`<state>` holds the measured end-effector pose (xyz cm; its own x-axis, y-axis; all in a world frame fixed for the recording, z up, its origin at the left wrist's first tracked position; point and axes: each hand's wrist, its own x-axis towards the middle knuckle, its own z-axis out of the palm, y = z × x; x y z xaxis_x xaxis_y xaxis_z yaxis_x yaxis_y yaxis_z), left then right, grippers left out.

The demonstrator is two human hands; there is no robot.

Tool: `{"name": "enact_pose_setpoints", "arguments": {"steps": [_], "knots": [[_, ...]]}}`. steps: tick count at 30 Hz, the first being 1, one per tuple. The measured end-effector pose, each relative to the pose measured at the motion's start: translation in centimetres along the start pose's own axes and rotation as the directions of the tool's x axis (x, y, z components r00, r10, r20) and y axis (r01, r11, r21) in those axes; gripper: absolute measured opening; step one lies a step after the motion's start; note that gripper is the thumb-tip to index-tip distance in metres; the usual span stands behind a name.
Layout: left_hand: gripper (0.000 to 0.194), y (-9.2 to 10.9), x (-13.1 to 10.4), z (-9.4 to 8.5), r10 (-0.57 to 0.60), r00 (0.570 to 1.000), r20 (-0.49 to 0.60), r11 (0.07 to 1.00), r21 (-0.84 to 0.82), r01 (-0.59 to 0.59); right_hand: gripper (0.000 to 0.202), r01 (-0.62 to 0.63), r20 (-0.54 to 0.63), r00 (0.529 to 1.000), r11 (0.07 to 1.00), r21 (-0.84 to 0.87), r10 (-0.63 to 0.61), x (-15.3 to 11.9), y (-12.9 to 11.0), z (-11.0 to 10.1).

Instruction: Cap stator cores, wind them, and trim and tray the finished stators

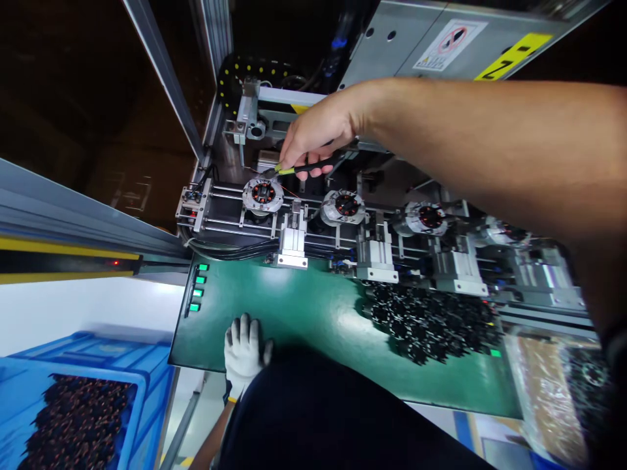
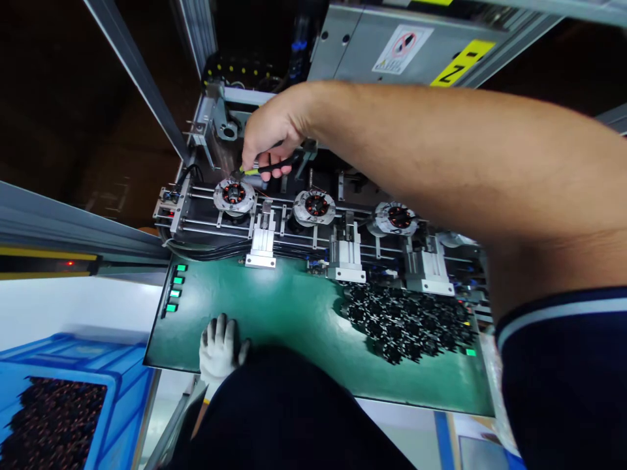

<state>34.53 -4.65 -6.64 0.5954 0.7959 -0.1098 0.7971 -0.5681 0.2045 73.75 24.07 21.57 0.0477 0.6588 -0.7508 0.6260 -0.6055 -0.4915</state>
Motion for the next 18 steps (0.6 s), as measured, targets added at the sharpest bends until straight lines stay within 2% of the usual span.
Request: {"name": "enact_pose_setpoints", "arguments": {"steps": [2, 5, 9, 18], "knots": [[0.052, 0.0, 0.0, -0.1, 0.002, 1.000, -0.006, 1.000, 0.000, -0.002, 0.040, -0.047, -0.034, 0.998, 0.999, -0.020, 0.046, -1.7, -1.3, 0.6], [0.052, 0.1, 0.0, -0.2, 0.014, 0.999, -0.038, 1.000, 0.011, -0.013, 0.051, -0.101, -0.010, 0.995, 0.994, -0.048, 0.100, -3.0, -3.1, 1.2], [0.052, 0.3, 0.1, -0.5, 0.046, 0.994, -0.098, 0.998, 0.040, -0.042, 0.053, -0.168, 0.048, 0.984, 0.983, -0.074, 0.171, -2.4, -4.1, 2.2], [0.051, 0.2, 0.3, -0.6, 0.058, 0.992, -0.109, 0.998, 0.040, -0.054, 0.055, -0.224, 0.045, 0.971, 0.962, -0.156, 0.233, -1.1, -4.1, 3.0]]}}
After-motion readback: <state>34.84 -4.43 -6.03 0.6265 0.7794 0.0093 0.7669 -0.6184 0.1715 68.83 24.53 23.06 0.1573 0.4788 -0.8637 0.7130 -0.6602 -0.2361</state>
